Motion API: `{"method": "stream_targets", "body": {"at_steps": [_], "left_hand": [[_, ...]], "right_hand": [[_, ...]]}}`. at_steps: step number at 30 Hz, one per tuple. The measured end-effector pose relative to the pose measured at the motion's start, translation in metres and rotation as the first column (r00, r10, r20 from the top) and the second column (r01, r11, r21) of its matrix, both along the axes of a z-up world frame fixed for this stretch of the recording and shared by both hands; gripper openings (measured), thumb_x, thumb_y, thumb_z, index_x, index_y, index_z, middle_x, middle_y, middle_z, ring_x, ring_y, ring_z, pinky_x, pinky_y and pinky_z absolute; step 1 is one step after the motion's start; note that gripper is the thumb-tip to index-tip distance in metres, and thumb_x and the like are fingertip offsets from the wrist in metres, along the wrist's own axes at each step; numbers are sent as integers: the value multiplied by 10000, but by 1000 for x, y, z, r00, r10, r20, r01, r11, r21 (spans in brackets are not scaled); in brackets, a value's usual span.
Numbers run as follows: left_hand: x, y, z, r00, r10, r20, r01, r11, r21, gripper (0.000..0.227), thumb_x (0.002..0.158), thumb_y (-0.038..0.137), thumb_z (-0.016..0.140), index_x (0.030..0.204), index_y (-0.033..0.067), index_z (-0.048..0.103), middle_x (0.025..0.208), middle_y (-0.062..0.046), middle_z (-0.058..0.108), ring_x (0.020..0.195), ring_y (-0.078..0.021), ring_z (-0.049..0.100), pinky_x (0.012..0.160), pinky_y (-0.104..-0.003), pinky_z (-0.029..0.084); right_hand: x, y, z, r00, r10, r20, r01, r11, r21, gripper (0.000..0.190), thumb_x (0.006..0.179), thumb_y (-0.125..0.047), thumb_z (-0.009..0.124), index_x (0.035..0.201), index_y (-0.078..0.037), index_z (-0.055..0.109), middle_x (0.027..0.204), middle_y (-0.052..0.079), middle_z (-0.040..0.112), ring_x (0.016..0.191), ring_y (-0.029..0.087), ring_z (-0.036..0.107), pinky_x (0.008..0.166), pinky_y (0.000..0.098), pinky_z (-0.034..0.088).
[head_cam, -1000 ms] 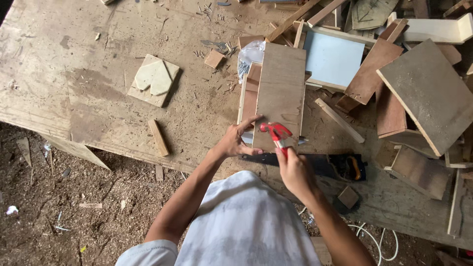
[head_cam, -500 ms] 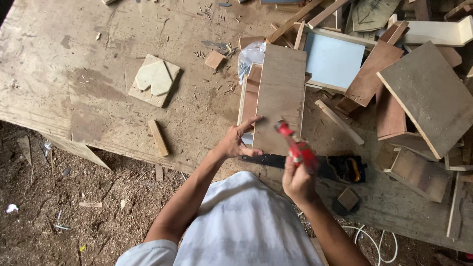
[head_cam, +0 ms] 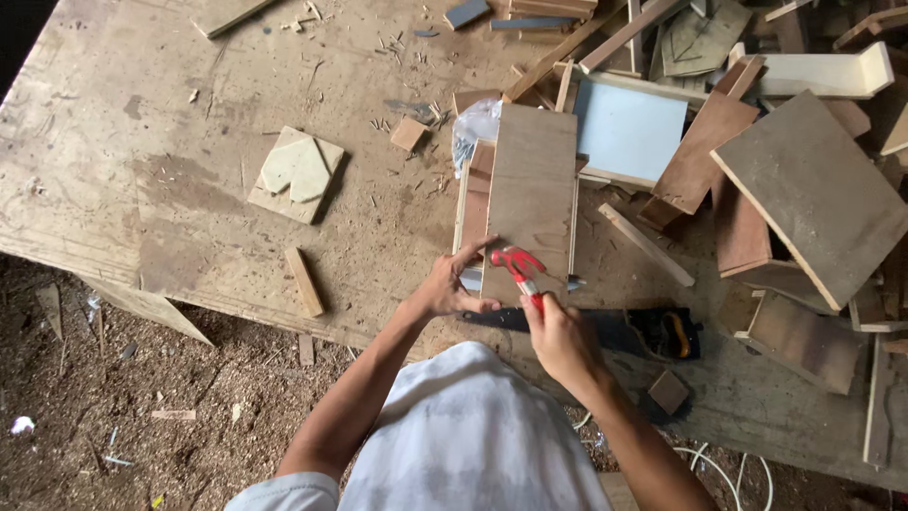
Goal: The person assembles a small wooden box by positioning a wooden panel and securing it with nails using a hammer. The person repeatedly picks up nails and hammers them into the wood to attach the panel to the box frame.
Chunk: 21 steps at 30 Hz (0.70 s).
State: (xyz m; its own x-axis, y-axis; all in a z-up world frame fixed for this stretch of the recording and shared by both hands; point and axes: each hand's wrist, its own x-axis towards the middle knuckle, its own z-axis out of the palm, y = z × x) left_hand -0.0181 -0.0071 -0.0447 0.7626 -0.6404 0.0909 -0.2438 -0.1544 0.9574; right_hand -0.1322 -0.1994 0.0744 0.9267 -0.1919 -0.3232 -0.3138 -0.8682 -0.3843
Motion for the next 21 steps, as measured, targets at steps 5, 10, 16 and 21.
{"method": "stream_targets", "body": {"at_steps": [5, 10, 16, 21], "left_hand": [[-2, -3, -9, 997, 60, 46, -58, 997, -53, 1333, 646, 669, 852, 1643, 86, 186, 1381, -334, 595, 1248, -453, 637, 1102, -542, 476], [-1, -1, 0, 1000, -2, 1, 2, 1000, 8, 1380, 640, 708, 835, 1668, 91, 151, 1422, -373, 562, 1273, -507, 600, 1143, -594, 424], [1, -2, 7, 989, 14, -145, -2, 996, 84, 1424, 549, 711, 797, 1664, 114, 141, 1507, -309, 506, 982, -493, 701, 1065, -554, 524], [2, -4, 0, 998, -10, 57, 13, 999, -50, 1373, 662, 699, 830, 1663, 75, 127, 1613, -280, 432, 1253, -455, 662, 1177, -583, 437]], "right_hand": [[-6, -4, 8, 515, 162, 841, -287, 958, -9, 282, 1163, -231, 439, 1060, -15, 587, 818, 196, 628, 710, 337, 645, 646, 461, 516], [9, 5, 6, 993, -14, -119, 26, 994, 104, 271, 1076, -289, 484, 1107, -71, 642, 737, 162, 703, 640, 287, 702, 583, 453, 518], [-7, -13, 15, 508, 242, 826, -326, 942, -75, 322, 1257, -269, 417, 1152, -10, 579, 797, 155, 620, 667, 289, 607, 610, 394, 466], [15, 5, 4, 983, 29, -184, -16, 997, 70, 341, 1081, -299, 456, 1039, -41, 674, 719, 145, 694, 603, 295, 664, 556, 423, 483]]}}
